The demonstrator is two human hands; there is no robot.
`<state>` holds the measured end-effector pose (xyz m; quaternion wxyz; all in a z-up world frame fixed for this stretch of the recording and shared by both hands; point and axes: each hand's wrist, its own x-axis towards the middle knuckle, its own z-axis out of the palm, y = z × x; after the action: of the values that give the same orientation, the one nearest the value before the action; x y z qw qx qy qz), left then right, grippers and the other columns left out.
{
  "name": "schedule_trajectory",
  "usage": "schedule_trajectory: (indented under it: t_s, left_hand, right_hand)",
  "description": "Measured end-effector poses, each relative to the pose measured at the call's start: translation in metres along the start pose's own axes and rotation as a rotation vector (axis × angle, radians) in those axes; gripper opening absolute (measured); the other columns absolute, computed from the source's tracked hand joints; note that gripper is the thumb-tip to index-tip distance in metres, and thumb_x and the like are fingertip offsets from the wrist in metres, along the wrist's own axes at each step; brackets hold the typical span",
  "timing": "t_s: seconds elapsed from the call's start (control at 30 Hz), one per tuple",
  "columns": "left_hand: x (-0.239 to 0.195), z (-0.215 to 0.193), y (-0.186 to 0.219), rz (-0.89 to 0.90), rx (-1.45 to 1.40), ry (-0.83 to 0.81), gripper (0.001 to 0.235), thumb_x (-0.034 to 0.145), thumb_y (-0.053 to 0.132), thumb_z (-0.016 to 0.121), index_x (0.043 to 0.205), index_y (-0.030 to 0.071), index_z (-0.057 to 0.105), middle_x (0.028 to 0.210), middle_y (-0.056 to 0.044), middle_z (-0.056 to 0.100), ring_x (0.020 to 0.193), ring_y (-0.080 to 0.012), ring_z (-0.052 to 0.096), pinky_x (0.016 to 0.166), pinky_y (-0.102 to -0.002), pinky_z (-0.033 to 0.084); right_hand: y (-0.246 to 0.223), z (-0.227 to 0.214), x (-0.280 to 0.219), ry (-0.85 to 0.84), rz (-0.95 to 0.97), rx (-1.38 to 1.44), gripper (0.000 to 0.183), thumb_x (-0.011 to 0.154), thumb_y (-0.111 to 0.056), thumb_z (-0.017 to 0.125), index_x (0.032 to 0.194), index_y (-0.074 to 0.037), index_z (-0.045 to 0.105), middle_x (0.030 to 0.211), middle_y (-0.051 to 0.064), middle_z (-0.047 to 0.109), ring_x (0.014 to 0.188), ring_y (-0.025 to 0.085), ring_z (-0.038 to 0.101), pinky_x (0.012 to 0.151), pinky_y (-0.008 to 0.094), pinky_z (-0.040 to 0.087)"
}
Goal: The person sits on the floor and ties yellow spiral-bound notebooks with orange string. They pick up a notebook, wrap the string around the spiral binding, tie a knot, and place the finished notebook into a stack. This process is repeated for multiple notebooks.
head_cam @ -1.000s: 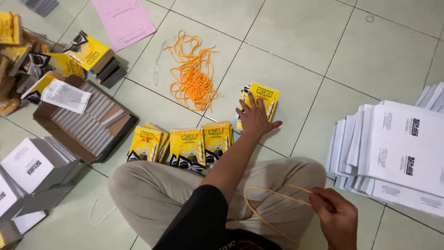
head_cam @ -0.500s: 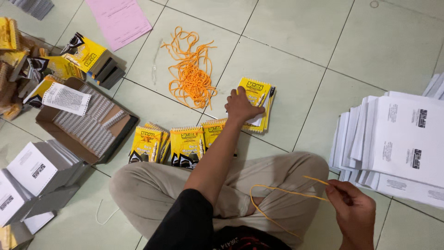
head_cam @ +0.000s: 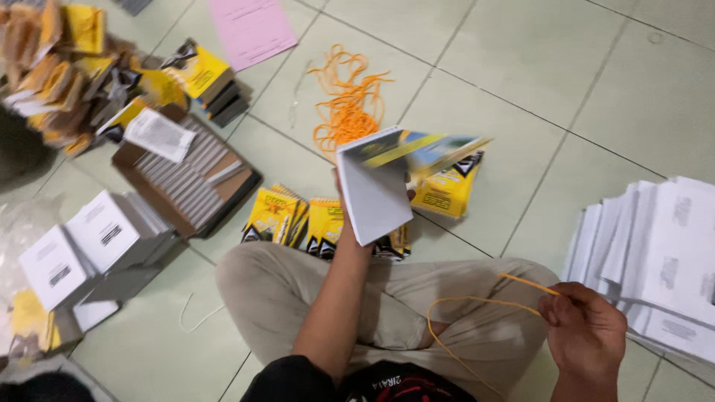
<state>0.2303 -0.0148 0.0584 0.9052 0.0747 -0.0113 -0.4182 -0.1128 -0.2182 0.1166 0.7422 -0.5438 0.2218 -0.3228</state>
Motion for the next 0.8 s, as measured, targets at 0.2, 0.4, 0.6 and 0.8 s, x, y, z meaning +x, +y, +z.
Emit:
schedule_trajectory:
  t_s: [0.2,0.4,0.6,0.8]
  left_hand:
    - [-0.044,0.015,0.018,0.203,0.067,-0.117,0.071,0.095,0.05,0.066,0.153,0.012,0.048,0.153,-0.023,0.05,0.132,-0.0366,0.056,0.105,-0.048,0.049]
    - [-0.082,0.029,-0.004,0.27,0.021,-0.182,0.031,0.103,0.037,0.055,0.125,0.017,0.063,0.113,-0.003,0.066,0.114,-0.0268,0.062,0.11,-0.049,0.044]
    - [-0.123,0.048,-0.02,0.042,-0.023,-0.07,0.05,0.087,0.05,0.075,0.123,0.019,0.062,0.089,0.001,0.056,0.081,-0.0189,0.052,0.089,-0.05,0.045]
    - [-0.127,0.03,-0.014,0.052,0.002,0.21,0.049,0.095,0.059,0.063,0.112,0.014,0.067,0.082,-0.005,0.07,0.065,-0.0228,0.067,0.063,-0.039,0.055]
  right_hand:
    - [-0.02,0.026,0.005,-0.054,-0.052,-0.097,0.024,0.093,-0.013,0.068,0.109,0.005,0.066,0.077,0.011,0.059,0.067,0.017,0.051,0.067,0.029,0.041]
    - [-0.021,0.022,0.015,-0.048,-0.058,-0.105,0.018,0.1,-0.011,0.066,0.115,-0.001,0.066,0.082,0.011,0.06,0.069,0.017,0.05,0.073,0.031,0.044]
    - [-0.07,0.063,0.029,-0.012,-0.04,-0.621,0.015,0.107,-0.004,0.058,0.118,0.0,0.068,0.097,0.008,0.059,0.077,0.014,0.052,0.071,0.024,0.04]
    - [-0.111,0.121,0.039,-0.085,-0.224,-0.884,0.013,0.11,0.005,0.061,0.121,0.003,0.068,0.105,0.014,0.055,0.082,0.018,0.044,0.068,0.028,0.029]
